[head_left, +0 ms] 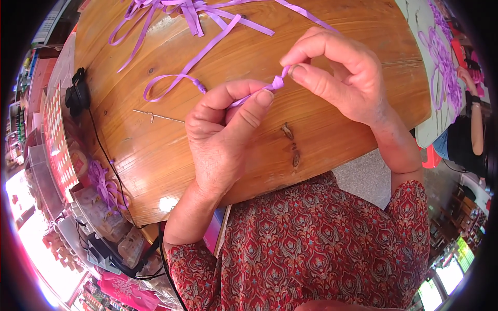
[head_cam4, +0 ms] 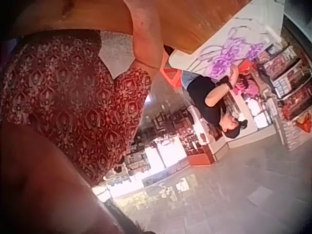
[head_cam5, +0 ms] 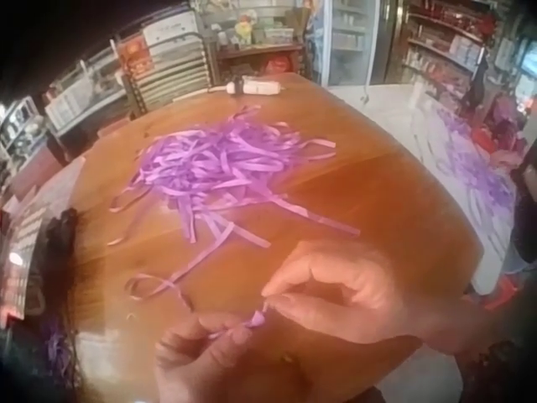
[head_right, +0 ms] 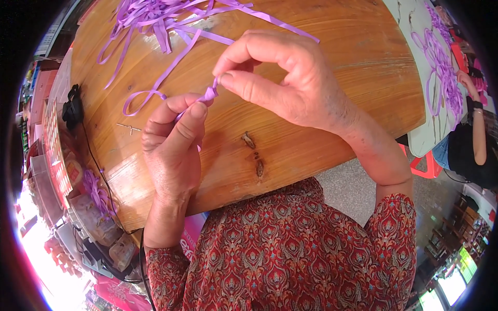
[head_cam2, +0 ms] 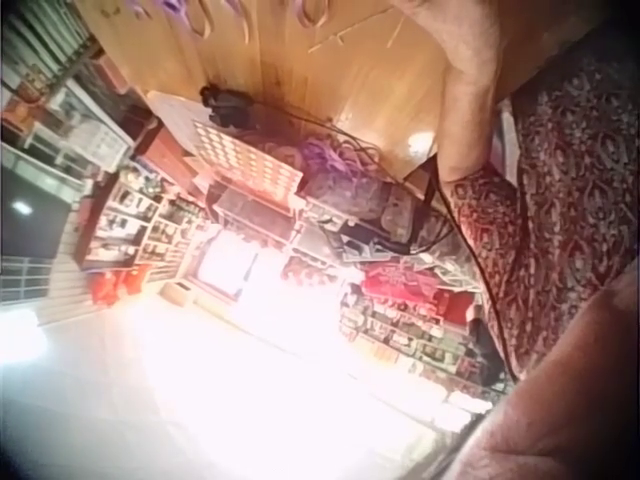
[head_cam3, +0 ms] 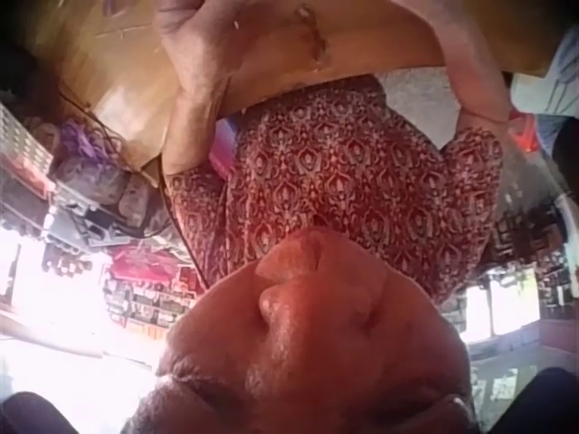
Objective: The person rolls a purple ribbon by hand to form a small coil, then threads the remaining length of the ribbon through the center of the coil. They repeat this process with another purple ribbon, creating a second coiled element on the same strand.
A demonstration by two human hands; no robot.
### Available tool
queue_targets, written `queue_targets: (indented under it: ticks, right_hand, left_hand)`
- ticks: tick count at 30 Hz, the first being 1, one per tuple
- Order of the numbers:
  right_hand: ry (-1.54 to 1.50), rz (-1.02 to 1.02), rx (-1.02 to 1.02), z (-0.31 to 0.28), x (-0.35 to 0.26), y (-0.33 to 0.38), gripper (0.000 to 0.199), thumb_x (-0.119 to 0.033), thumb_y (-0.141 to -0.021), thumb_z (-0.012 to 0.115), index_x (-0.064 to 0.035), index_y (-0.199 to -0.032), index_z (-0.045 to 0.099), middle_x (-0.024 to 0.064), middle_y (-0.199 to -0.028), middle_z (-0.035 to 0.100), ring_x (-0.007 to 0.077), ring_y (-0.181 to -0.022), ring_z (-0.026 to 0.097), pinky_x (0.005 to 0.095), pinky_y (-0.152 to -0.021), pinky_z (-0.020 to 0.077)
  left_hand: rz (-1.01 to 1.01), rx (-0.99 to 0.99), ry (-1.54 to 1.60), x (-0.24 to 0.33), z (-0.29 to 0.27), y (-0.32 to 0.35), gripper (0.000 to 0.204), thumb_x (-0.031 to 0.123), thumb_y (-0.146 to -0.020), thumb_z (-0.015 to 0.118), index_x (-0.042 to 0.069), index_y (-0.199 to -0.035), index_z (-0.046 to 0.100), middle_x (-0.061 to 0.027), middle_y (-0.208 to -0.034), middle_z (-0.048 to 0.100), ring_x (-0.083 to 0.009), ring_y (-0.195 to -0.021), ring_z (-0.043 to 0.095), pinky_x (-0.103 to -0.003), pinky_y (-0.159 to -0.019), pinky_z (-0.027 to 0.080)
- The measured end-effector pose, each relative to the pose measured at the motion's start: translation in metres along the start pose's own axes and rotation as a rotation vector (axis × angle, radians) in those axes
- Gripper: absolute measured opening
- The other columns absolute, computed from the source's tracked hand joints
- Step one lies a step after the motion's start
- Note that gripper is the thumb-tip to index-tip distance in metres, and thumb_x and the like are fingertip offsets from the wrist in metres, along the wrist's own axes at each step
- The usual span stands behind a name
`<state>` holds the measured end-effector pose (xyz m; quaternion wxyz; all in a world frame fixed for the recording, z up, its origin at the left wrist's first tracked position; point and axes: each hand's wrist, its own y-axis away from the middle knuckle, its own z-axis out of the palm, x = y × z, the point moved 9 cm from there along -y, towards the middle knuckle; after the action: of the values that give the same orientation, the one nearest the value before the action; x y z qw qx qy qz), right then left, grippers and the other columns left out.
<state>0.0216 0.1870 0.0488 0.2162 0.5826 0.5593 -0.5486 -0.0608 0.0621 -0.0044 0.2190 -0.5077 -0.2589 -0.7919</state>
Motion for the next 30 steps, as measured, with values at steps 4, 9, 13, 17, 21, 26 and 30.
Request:
queue_targets:
  ticks: [4, 9, 13, 17, 21, 26, 30]
  right_hand:
    - [0.186, -0.242, 0.023, -0.001, -0.026, -0.004, 0.036, -0.004, -0.076, 0.070, 0.0021, -0.111, 0.061, 0.0111, -0.095, 0.062, 0.0200, -0.086, 0.058, 0.0295, -0.076, 0.0459]
    - [0.403, -0.415, -0.039, 0.015, -0.038, 0.001, 0.042, -0.010, -0.066, 0.075, 0.0000, -0.106, 0.065, 0.0100, -0.091, 0.062, 0.0225, -0.079, 0.057, 0.0312, -0.069, 0.0456]
    - [0.474, -0.465, -0.016, 0.016, -0.038, 0.007, 0.035, -0.009, -0.062, 0.075, -0.0004, -0.095, 0.068, 0.0063, -0.079, 0.060, 0.0210, -0.070, 0.055, 0.0313, -0.062, 0.0423]
    - [0.539, -0.481, 0.039, 0.010, -0.037, 0.006, 0.024, -0.003, -0.063, 0.075, 0.0003, -0.086, 0.066, 0.0065, -0.074, 0.058, 0.0204, -0.066, 0.054, 0.0307, -0.060, 0.0412]
    - [0.546, -0.461, 0.041, 0.008, -0.037, 0.004, 0.020, 0.001, -0.064, 0.074, 0.0000, -0.082, 0.064, 0.0067, -0.073, 0.058, 0.0201, -0.065, 0.054, 0.0305, -0.060, 0.0411]
    - [0.528, -0.441, 0.021, 0.008, -0.035, 0.003, 0.019, 0.002, -0.066, 0.073, 0.0000, -0.082, 0.064, 0.0058, -0.071, 0.057, 0.0195, -0.064, 0.054, 0.0303, -0.060, 0.0411]
    - [0.520, -0.411, 0.007, 0.009, -0.031, 0.001, 0.017, 0.003, -0.067, 0.072, -0.0002, -0.081, 0.064, 0.0057, -0.071, 0.057, 0.0194, -0.065, 0.054, 0.0300, -0.061, 0.0414]
  left_hand:
    - [-0.010, -0.027, -0.001, -0.001, 0.000, 0.000, 0.011, 0.000, -0.084, 0.065, 0.001, -0.095, 0.065, 0.0044, -0.080, 0.061, 0.0016, -0.066, 0.047, -0.013, -0.057, 0.037]
    - [0.012, -0.012, -0.029, -0.001, 0.003, 0.001, 0.011, 0.000, -0.084, 0.064, 0.001, -0.095, 0.065, 0.0039, -0.079, 0.061, 0.0012, -0.066, 0.048, -0.013, -0.057, 0.037]
    - [0.004, -0.001, -0.124, 0.001, 0.005, 0.000, 0.010, 0.000, -0.085, 0.064, 0.001, -0.094, 0.064, 0.0050, -0.075, 0.059, 0.0016, -0.063, 0.047, -0.013, -0.055, 0.036]
    - [0.006, 0.015, -0.190, 0.003, -0.001, 0.000, 0.007, 0.000, -0.085, 0.064, 0.001, -0.092, 0.064, 0.0068, -0.072, 0.056, 0.0022, -0.062, 0.045, -0.013, -0.054, 0.034]
    - [0.010, 0.049, -0.190, 0.007, -0.006, 0.000, 0.007, 0.000, -0.084, 0.065, 0.001, -0.090, 0.064, 0.0079, -0.070, 0.055, 0.0025, -0.061, 0.043, -0.013, -0.053, 0.032]
    - [0.036, 0.096, -0.173, 0.015, -0.012, -0.002, 0.009, -0.001, -0.082, 0.067, 0.002, -0.090, 0.066, 0.0070, -0.072, 0.058, 0.0019, -0.064, 0.045, -0.013, -0.056, 0.034]
    - [0.045, 0.093, -0.170, 0.015, -0.018, -0.005, 0.011, -0.002, -0.079, 0.068, 0.002, -0.090, 0.066, 0.0050, -0.075, 0.060, 0.0004, -0.066, 0.048, -0.014, -0.059, 0.037]
